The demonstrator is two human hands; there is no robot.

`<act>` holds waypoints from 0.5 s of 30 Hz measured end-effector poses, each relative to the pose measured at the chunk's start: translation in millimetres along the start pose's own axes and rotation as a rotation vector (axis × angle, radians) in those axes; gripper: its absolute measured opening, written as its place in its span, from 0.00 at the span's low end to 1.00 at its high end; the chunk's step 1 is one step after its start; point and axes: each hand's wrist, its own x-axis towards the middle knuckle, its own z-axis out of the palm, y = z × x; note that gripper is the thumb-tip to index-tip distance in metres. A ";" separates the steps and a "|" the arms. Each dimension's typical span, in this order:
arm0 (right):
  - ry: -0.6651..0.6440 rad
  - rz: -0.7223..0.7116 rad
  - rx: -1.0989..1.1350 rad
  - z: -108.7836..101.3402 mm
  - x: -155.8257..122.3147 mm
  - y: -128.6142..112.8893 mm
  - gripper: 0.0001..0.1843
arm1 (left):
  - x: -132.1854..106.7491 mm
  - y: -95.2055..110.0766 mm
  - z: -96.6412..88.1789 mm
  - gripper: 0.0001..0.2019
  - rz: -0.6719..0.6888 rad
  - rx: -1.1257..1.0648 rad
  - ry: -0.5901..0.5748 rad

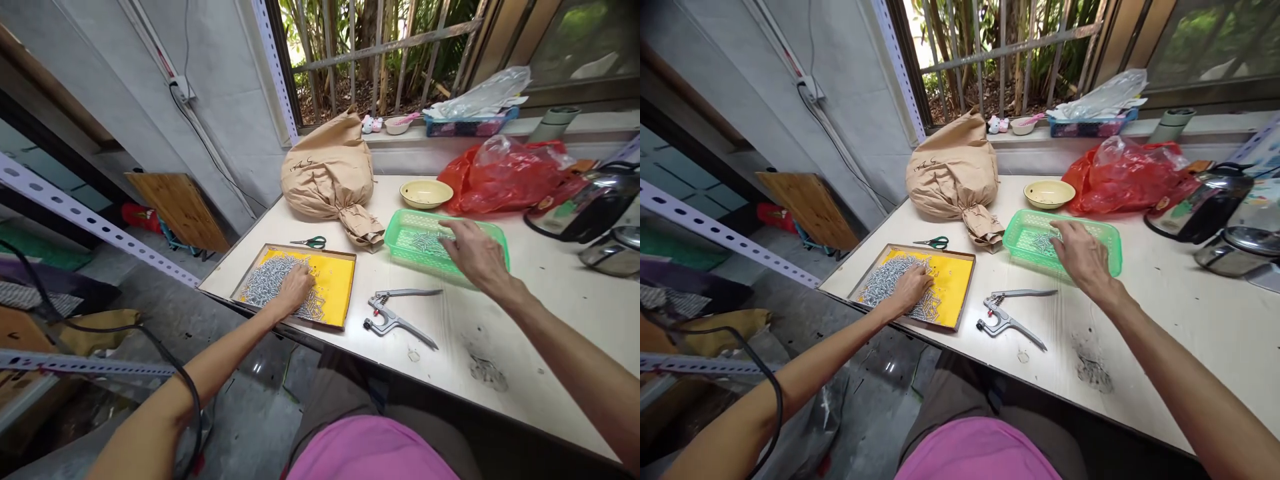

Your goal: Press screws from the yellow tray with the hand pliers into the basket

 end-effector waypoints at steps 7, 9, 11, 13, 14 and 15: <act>-0.423 -0.177 0.040 -0.9 -86.2 -22.0 0.16 | 11.1 3.3 -5.4 0.13 0.110 0.002 -0.086; -0.548 -0.149 0.014 0.1 -111.1 -40.1 0.15 | 13.5 2.2 -7.4 0.12 0.114 -0.026 -0.083; -0.651 -0.100 -0.045 1.7 -125.1 -52.3 0.13 | 15.6 4.4 -11.5 0.11 0.110 -0.035 -0.065; -0.725 -0.078 -0.081 3.7 -129.6 -57.0 0.11 | 15.0 14.2 -17.4 0.10 0.076 -0.098 -0.005; -0.744 -0.080 -0.096 4.8 -129.6 -56.7 0.11 | 13.2 22.9 -20.5 0.08 0.037 -0.183 0.020; -0.750 -0.092 -0.112 5.8 -128.7 -55.2 0.11 | 10.4 34.0 -23.1 0.07 -0.018 -0.315 0.028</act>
